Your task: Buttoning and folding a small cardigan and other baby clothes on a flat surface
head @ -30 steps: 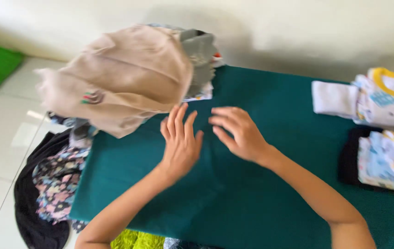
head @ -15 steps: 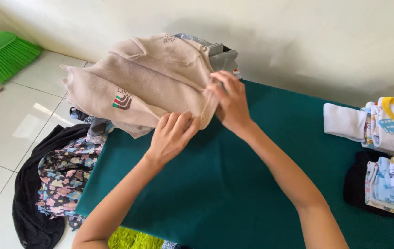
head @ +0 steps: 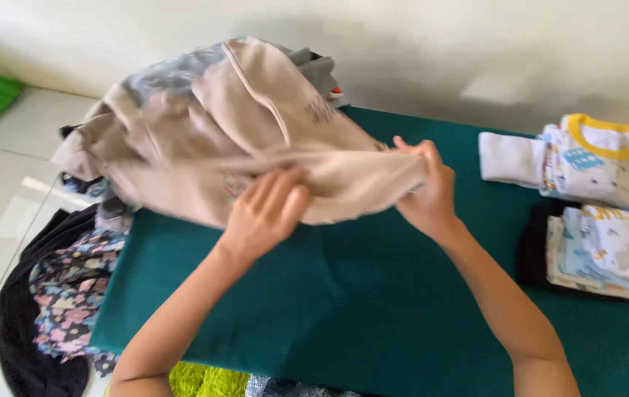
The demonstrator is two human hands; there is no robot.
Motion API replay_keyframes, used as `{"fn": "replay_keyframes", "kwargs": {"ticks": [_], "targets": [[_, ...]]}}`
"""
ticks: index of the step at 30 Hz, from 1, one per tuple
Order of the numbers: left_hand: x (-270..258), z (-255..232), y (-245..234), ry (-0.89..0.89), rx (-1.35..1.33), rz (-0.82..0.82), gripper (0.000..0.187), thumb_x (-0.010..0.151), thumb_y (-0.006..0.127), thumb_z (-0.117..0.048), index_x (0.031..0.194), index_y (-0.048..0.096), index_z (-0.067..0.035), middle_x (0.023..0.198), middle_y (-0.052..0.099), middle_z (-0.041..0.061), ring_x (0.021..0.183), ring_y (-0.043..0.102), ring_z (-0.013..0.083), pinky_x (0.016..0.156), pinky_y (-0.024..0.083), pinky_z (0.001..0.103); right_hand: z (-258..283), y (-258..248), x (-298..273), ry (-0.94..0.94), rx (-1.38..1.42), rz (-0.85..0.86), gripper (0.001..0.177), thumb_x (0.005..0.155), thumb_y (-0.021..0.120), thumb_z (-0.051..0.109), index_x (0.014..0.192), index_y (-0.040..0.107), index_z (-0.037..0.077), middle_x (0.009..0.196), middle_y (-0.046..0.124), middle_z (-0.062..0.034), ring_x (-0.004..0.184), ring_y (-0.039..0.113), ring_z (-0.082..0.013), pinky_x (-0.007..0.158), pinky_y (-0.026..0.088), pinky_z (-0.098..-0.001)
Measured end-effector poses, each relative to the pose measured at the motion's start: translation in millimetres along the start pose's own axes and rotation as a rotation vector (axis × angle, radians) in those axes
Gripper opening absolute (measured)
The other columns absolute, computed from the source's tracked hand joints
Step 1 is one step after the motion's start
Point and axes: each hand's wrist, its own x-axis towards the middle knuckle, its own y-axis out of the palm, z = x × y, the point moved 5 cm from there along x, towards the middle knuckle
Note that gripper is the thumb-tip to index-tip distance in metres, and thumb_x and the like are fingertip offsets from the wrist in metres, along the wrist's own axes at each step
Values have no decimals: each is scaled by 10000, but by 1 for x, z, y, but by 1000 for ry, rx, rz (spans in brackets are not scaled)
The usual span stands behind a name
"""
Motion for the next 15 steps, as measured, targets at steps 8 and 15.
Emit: {"fn": "replay_keyframes", "kwargs": {"ticks": [8, 15], "targets": [[57, -85, 11, -74, -832, 169, 366, 756, 649, 41, 1111, 568, -1, 1061, 675, 162, 933, 690, 314, 774, 573, 406, -10, -129, -81, 276, -116, -105, 356, 816, 798, 118, 992, 501, 33, 886, 599, -48, 821, 607, -82, 766, 491, -283], [99, -99, 54, -530, -1655, 267, 216, 971, 728, -40, 1154, 612, -38, 1022, 652, -3, 956, 583, 84, 821, 521, 276, 30, -186, -47, 869, 476, -283, 427, 811, 644, -4, 1230, 620, 73, 1106, 669, -4, 1054, 650, -103, 943, 525, -236]]}}
